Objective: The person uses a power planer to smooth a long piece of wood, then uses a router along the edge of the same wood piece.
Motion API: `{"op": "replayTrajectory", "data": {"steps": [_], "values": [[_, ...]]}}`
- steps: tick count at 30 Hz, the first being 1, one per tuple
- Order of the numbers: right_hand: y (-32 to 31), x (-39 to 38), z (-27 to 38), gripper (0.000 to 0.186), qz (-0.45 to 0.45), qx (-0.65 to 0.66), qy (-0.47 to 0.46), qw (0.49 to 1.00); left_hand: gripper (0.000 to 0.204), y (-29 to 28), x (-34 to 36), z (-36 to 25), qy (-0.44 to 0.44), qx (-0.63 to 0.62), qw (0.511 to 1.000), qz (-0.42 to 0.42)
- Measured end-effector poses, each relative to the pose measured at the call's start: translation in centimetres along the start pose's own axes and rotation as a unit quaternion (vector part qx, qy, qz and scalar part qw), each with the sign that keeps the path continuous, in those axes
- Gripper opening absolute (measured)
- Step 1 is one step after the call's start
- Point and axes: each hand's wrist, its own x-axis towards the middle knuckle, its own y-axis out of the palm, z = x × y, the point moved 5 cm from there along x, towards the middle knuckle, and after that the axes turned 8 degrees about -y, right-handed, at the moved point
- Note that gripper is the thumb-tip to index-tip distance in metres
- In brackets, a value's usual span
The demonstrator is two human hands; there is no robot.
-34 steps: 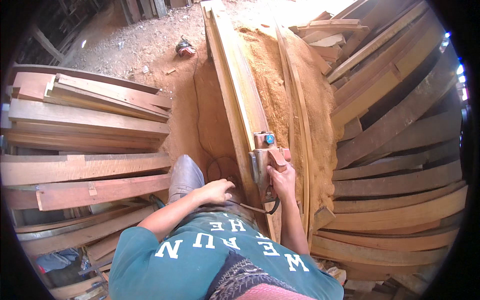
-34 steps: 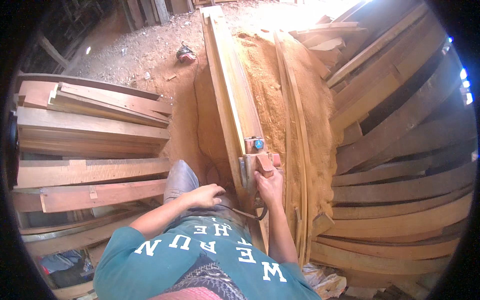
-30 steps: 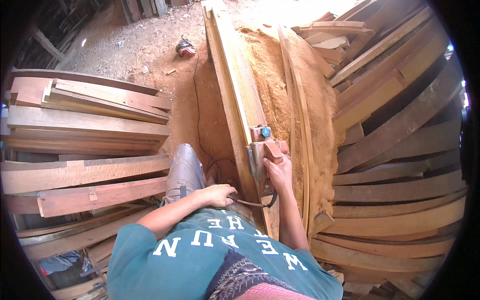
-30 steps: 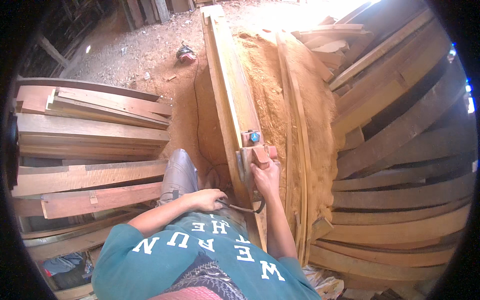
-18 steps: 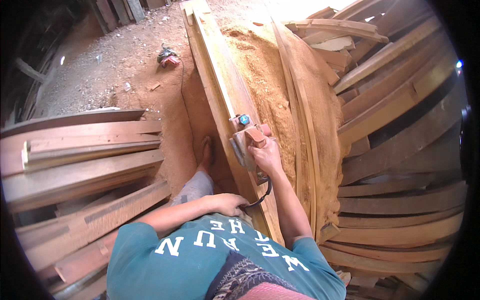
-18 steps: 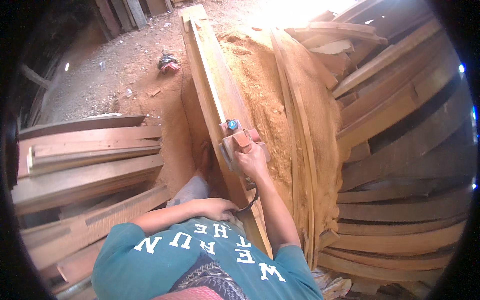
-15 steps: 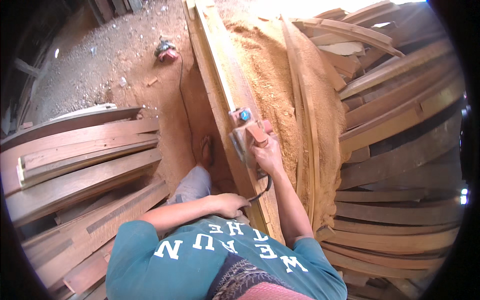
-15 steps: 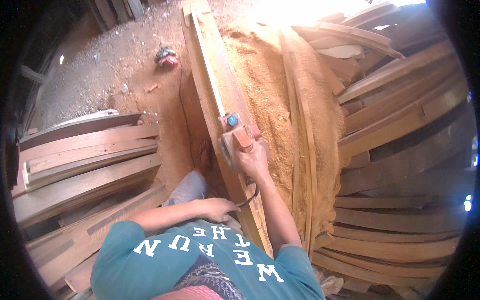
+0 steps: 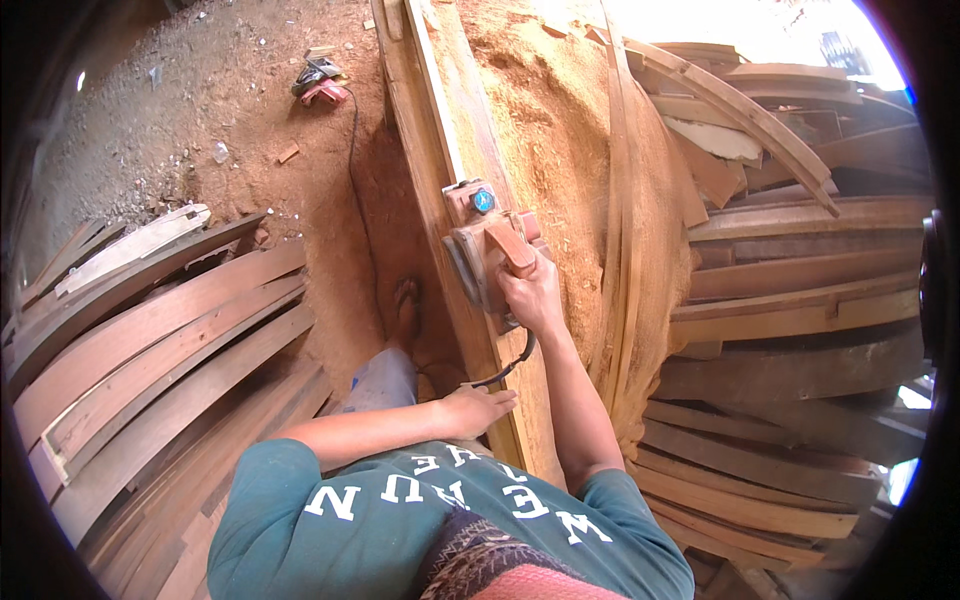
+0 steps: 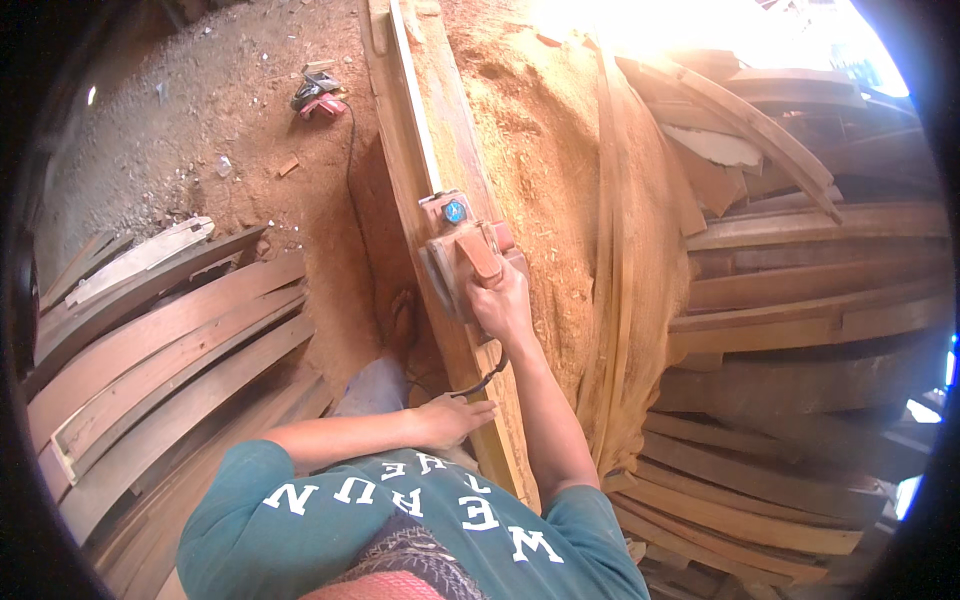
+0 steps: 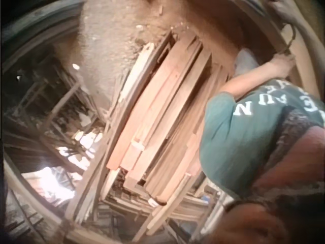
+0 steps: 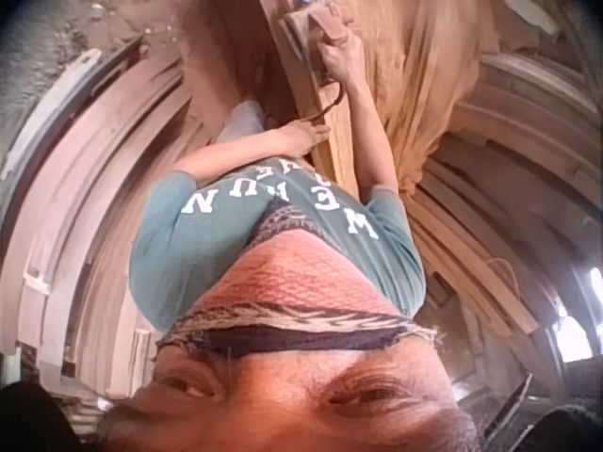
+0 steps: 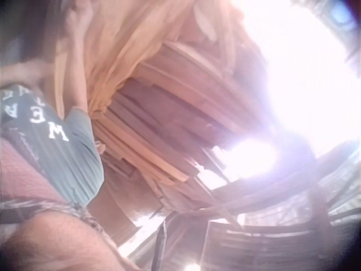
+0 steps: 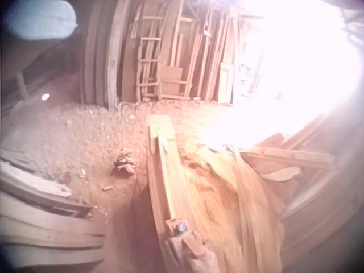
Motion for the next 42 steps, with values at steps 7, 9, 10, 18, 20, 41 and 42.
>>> {"op": "replayTrajectory", "data": {"steps": [7, 9, 10, 18, 20, 41, 42], "values": [[2.0, 10.3, 2.4, 0.021, 0.011, -0.003, 0.018, 1.000, 0.079, -5.6, 0.9, 4.5, -0.073, 0.017, 0.994, -0.074], [2.6, 12.9, 3.0, 0.013, 0.005, -0.001, 0.003, 1.000, 0.079, -7.3, 1.0, 5.2, -0.100, 0.014, 0.992, -0.075], [2.9, 14.1, 3.4, 0.010, 0.002, 0.000, -0.006, 1.000, 0.079, -7.9, 1.1, 5.7, -0.110, 0.016, 0.990, -0.090], [5.8, 24.9, 8.2, 0.018, 0.002, -0.043, -0.049, 0.998, 0.080, -10.6, 1.8, 8.9, -0.159, 0.052, 0.975, -0.146], [6.4, 28.4, 7.6, 0.020, 0.007, -0.055, -0.065, 0.996, 0.081, -10.1, 1.9, 9.6, -0.142, 0.053, 0.975, -0.160], [15.9, 61.5, 14.9, 0.007, 0.076, -0.005, -0.108, 0.991, 0.100, -8.6, 3.1, 12.9, -0.057, -0.070, 0.982, -0.167], [15.4, 63.2, 15.4, 0.010, 0.058, -0.021, -0.142, 0.988, 0.101, -8.0, 2.9, 12.9, -0.040, -0.070, 0.980, -0.181]]}}
